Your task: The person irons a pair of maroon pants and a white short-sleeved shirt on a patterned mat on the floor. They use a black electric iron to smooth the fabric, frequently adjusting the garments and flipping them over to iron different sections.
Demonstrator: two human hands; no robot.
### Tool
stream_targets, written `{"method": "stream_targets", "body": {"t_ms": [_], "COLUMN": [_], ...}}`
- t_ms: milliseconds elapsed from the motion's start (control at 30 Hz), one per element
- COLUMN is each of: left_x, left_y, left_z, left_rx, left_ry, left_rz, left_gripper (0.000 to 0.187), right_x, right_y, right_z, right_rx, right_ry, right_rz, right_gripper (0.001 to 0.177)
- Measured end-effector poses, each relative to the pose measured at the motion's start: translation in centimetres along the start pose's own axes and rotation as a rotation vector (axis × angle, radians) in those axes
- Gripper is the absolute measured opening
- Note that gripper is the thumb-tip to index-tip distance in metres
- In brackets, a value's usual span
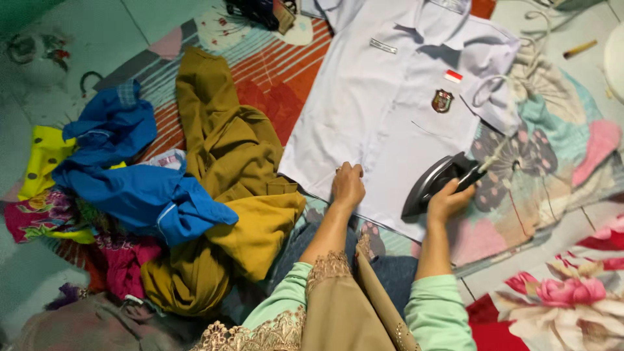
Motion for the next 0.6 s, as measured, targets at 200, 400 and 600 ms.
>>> {"method": "stream_targets", "body": {"t_ms": [200, 400, 600], "left_x": [-1.9, -1.8, -1.3], "left_y": [-0.3, -0.6, -0.8], "left_z": [-1.0, -1.3, -1.3], "left_rx": [0.033, 0.074, 0.143], "left_ry": [0.029, 0.011, -0.022], "left_rz": [-0.008, -0.146, -0.201], "left_gripper": [0.010, 0.016, 0.017], "right_x": [-8.2, -13.7, -9.9], "right_y": [-7.8, -8.6, -0.7], "right_z": [-2.2, -7.2, -8.2], "right_rx": [0.283, 0.074, 0.237], "right_ry": [-0.066, -0.131, -0.153], "right_rz": [-0.016, -0.267, -0.450], "right_gripper": [0.044, 0.049, 0.049]}}
Point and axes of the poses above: each hand's wrist, its own y-axis away from the middle knuckle, its own x-axis out of the back of the hand, z = x × y, the point moved 4 cm from there along -y, towards the middle knuckle, and after that the axes turned 9 degrees about -y, right-handed, at the moved point
